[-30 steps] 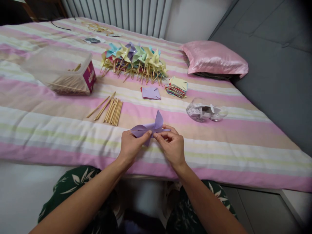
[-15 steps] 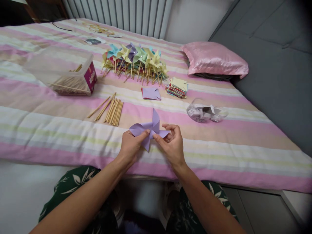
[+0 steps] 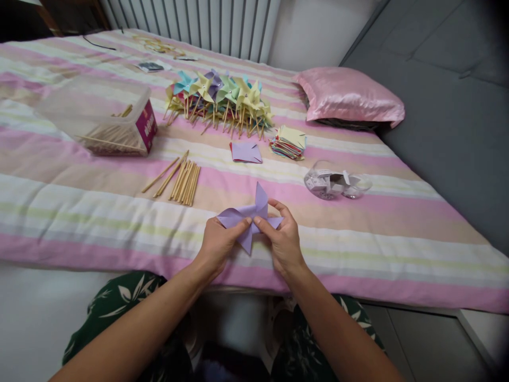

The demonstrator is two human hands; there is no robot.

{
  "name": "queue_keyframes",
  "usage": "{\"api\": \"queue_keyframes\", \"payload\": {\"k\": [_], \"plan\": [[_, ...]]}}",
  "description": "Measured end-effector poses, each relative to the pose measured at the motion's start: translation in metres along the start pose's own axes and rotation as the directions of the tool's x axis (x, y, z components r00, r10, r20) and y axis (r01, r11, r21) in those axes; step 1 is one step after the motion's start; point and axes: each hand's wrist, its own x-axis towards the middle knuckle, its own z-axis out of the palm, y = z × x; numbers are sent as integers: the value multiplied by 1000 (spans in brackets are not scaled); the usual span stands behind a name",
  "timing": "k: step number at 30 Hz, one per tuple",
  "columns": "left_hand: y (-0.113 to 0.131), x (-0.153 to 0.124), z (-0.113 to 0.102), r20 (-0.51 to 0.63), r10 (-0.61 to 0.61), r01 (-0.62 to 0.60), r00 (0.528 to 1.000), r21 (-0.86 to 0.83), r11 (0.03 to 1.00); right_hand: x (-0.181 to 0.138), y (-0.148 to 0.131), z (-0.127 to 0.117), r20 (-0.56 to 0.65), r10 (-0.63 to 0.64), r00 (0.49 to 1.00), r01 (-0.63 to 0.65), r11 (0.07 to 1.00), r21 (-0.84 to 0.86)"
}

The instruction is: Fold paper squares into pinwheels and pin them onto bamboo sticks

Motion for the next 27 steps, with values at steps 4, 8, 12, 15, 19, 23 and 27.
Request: {"api": "queue_keyframes", "payload": {"k": [4,8,12,15,19,23,27], "plan": [[9,-1,-4,105,-90,84,990,60,995,7,-8,-9,64,66,996,-65,998,-25],[23,3,-11,252,-146,113,957,142,983,13,-18,-20,132,127,983,-119,991,-67],[30,6,-14,261,-185,134,947,201,970,13,-23,-25,234,205,950,-171,972,-159],[29,6,-13,232,-231,160,945,291,943,11,-24,-25,303,218,928,-153,962,-225],[25,4,-12,206,-230,141,951,374,917,10,-24,-23,330,190,925,-96,955,-281],[23,4,-12,244,-214,103,946,399,911,9,-25,-22,352,184,918,-74,950,-304],[23,4,-13,273,-220,103,937,386,917,8,-24,-23,370,153,916,-28,946,-324]]}}
